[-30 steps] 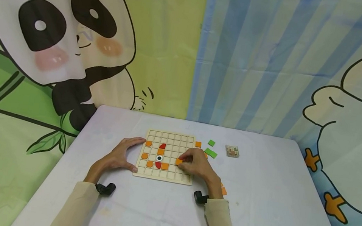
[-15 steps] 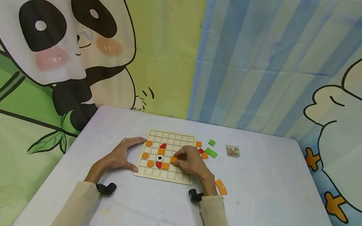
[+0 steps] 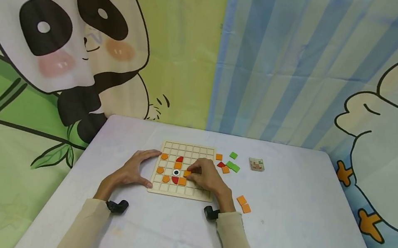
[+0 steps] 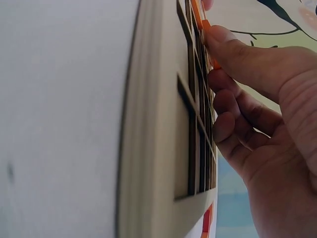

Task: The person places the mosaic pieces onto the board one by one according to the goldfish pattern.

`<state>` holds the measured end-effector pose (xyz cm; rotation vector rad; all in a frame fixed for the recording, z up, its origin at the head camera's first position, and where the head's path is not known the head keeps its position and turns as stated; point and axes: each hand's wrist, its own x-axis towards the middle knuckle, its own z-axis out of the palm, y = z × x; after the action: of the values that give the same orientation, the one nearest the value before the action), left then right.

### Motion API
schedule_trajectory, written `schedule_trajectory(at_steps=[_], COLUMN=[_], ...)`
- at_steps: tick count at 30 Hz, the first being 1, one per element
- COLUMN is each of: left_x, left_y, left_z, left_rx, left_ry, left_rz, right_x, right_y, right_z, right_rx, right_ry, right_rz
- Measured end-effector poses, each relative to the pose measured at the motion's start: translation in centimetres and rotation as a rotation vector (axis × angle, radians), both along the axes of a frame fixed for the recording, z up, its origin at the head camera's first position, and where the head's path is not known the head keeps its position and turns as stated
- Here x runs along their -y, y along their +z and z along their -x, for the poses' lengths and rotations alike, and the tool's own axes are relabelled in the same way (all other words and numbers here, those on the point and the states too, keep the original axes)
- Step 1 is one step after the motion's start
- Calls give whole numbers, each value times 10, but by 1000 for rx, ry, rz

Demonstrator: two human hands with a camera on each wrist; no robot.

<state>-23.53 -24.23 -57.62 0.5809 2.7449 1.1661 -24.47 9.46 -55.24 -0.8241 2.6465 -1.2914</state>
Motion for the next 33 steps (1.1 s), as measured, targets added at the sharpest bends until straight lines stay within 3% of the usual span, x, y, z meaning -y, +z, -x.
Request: schedule_trajectory(at_steps=[8, 16, 33], left_x=[-1, 0, 0], left_y=[-1, 0, 0], left_z=[1, 0, 0], left_rx=[22, 5, 2], left_ry=[3, -3, -1], left_rz=[-17, -15, 5], right_x=[4, 3, 10], right_y=[0, 5, 1], right_z=[1, -3, 3], right_rx=[-12, 1, 8], right_ry=[34, 4, -5], right_rz=[10, -12, -33])
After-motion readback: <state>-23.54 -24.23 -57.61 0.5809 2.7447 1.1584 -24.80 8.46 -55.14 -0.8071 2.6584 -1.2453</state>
